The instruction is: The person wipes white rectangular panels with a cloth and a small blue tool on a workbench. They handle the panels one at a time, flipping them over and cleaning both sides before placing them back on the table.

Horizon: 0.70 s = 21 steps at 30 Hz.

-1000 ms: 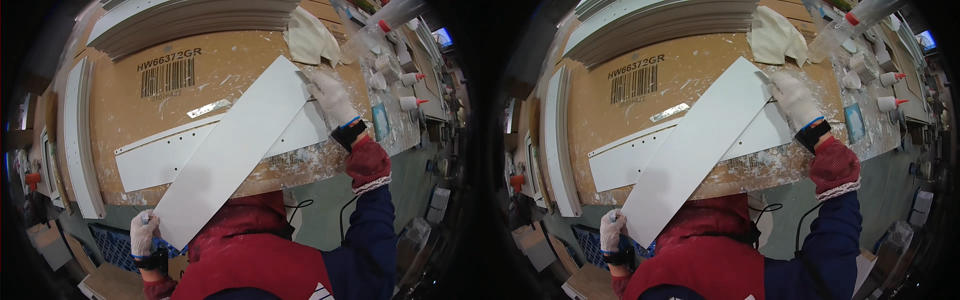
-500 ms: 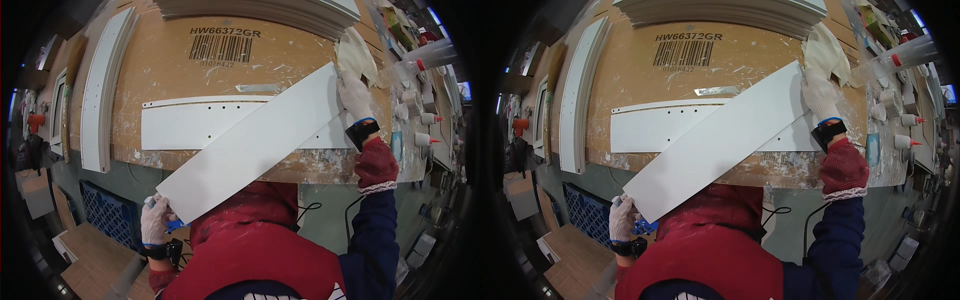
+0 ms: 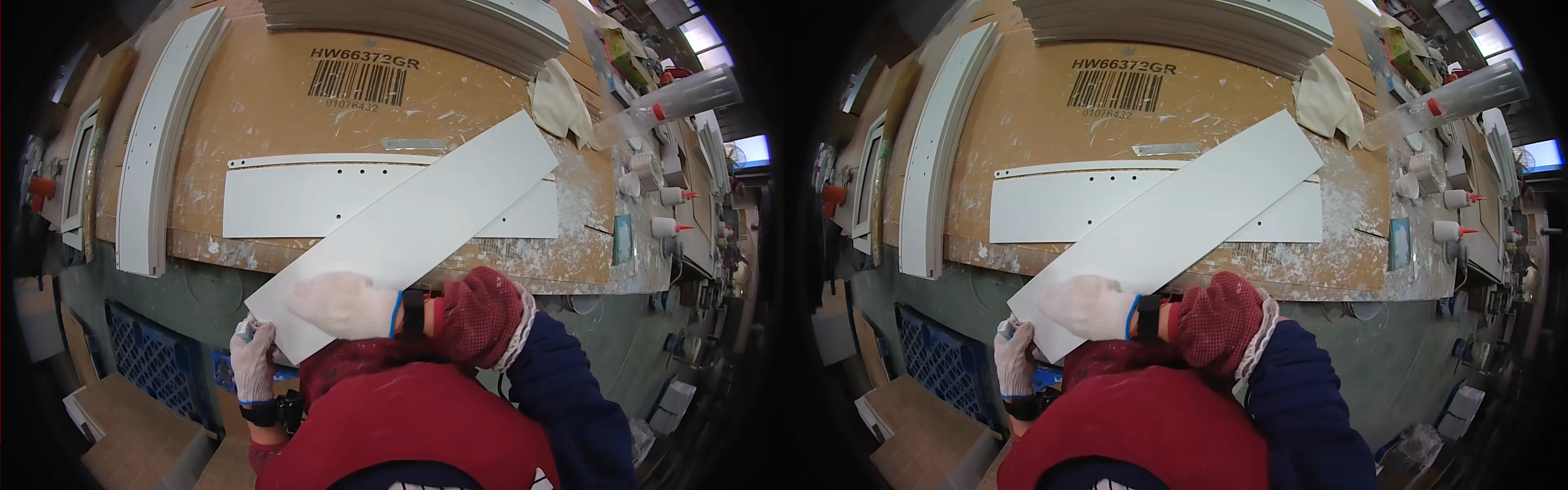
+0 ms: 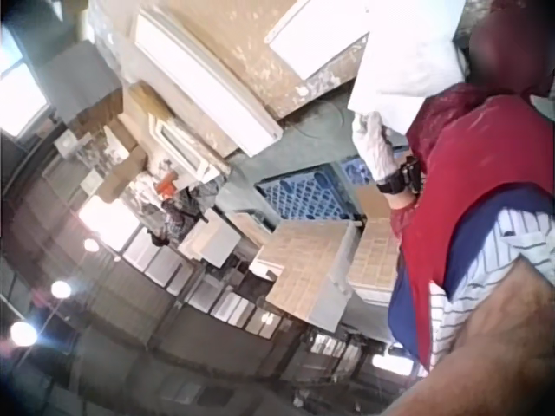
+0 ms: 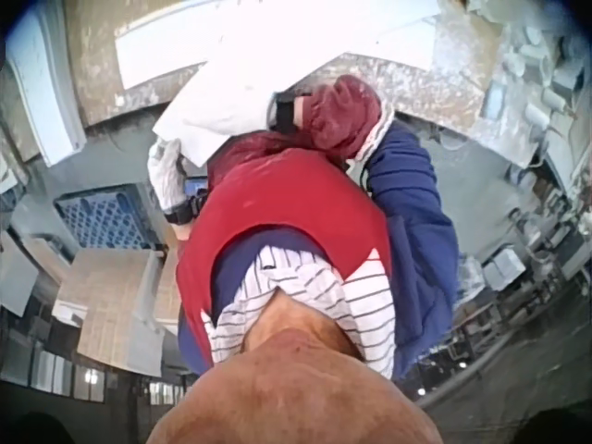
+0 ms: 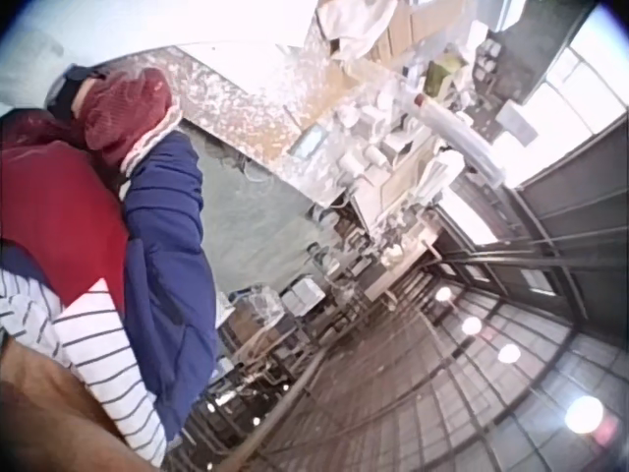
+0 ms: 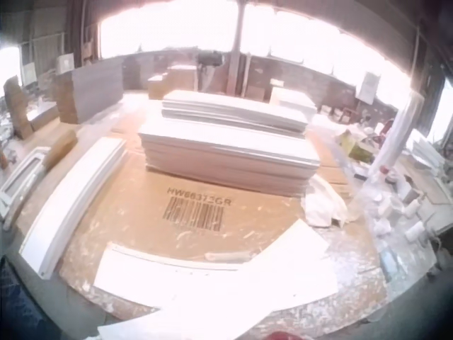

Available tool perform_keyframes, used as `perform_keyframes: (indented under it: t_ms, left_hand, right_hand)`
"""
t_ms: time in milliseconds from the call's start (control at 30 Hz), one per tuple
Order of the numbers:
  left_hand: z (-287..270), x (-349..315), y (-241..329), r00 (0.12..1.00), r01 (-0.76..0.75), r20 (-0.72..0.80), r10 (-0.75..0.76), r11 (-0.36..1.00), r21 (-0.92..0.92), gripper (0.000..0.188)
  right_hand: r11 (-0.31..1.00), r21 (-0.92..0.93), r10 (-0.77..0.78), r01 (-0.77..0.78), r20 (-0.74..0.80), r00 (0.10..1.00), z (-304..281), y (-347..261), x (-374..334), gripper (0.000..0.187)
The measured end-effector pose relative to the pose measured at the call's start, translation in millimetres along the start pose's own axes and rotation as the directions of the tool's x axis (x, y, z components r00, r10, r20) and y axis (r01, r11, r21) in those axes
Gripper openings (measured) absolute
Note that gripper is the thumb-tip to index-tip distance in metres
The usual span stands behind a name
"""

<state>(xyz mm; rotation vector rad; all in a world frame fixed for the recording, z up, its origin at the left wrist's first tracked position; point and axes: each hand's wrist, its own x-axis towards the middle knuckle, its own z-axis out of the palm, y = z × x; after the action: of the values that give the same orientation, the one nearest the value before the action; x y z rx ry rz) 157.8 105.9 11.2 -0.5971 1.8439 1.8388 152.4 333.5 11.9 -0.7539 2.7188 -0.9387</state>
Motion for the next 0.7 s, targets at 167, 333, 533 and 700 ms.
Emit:
perform_keyframes:
  t_ms: [167,333,533,700]
  left_hand:
    - [1.2,-4.8,0.4,0.999,0.003,0.033,-0.003,1.0,-0.019,0.019]
    - [-1.5,-6.8,-3.6,0.999,0.034,0.028,-0.032,0.997,-0.07,0.013]
    - [8.3,-6.9,-0.9,1.0,0.001,0.0,-0.001,0.996,-0.087,0.013]
    - [1.6,-8.5,-4.2,0.997,-0.045,-0.063,0.044,0.999,-0.024,0.024]
  right_hand:
    - [0.963,-0.112,0.239,-0.244,-0.056,0.969,-48.5,42.6,-18.3,0.03]
    - [0.779,-0.039,0.517,-0.626,-0.525,0.676,-140.8,160.5,-105.9,0.031]
    - [0.296,-0.172,0.681,-0.94,-0.652,0.333,-212.4,271.8,-217.3,0.033]
    - [0.5,-0.224,0.537,-0.836,-0.678,0.503,-193.7,217.1,-177.7,0.03]
